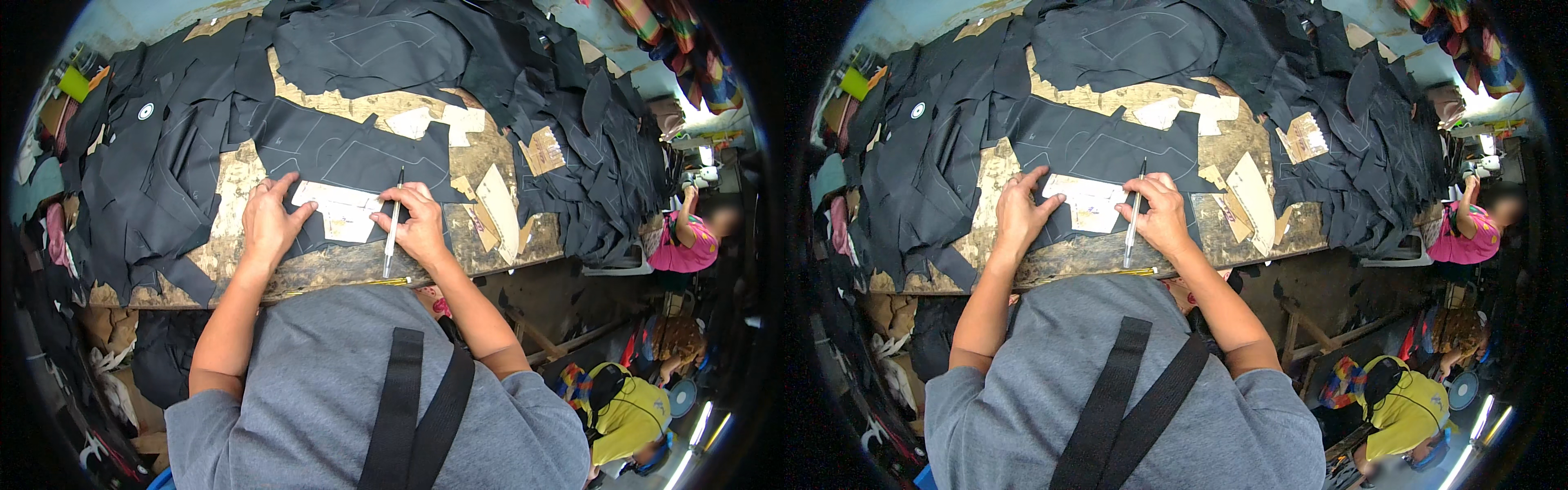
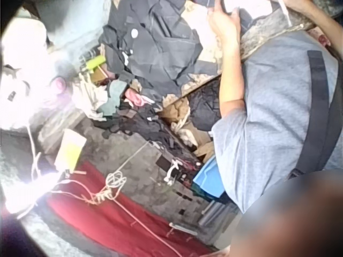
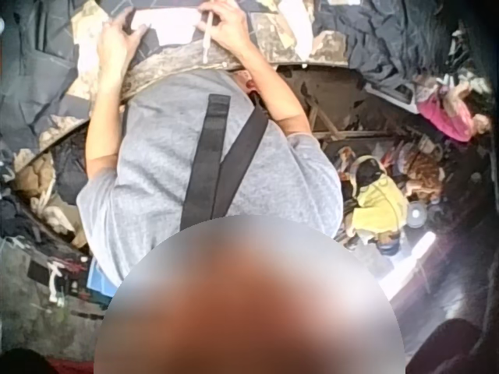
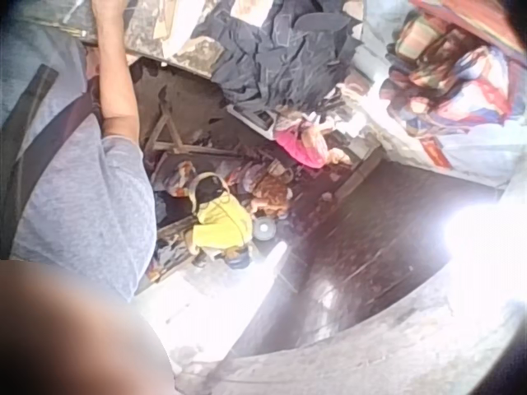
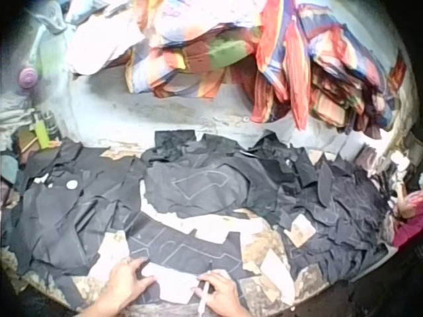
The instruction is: The person uses a small cardboard template and a white marker to trace outlines onto black fabric pieces on a worktable. They repeatedly reposition the template, trace edges, and move marked pieces aside while continuing the process.
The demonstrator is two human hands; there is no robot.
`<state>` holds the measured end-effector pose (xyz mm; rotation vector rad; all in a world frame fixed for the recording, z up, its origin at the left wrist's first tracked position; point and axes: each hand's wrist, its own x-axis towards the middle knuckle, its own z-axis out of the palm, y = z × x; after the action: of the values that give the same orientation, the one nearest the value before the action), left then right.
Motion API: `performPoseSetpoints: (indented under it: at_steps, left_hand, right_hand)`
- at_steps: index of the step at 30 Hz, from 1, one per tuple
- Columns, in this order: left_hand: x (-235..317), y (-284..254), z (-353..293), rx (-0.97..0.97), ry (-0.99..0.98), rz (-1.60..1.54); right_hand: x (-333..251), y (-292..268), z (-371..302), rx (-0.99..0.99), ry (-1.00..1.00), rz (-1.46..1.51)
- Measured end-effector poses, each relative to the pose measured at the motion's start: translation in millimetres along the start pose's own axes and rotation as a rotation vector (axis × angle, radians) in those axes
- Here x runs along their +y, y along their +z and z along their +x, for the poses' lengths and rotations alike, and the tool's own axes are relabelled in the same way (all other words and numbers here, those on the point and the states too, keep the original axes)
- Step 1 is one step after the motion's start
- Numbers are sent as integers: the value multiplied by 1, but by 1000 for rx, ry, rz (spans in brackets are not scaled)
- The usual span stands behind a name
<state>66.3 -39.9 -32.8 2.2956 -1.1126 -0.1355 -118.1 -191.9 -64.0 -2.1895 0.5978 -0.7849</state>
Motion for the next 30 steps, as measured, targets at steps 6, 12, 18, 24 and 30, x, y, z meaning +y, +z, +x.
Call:
performPoseSetpoints:
  at_steps: [6,12,18,24,30]
  left_hand:
    - [49,5,-43,-284,394,-190]
    - [63,8,-49,-788,441,99]
    - [73,5,-46,-938,452,186]
    - [67,7,-48,-952,462,117]
    - [62,11,-50,-953,460,67]
  right_hand:
    - [0,0,0,-5,-43,-9]
    - [-12,-10,13,-123,79,-27]
    - [-43,2,26,-383,159,538]
    - [-52,21,33,-589,76,270]
    - [-48,32,41,-567,-49,122]
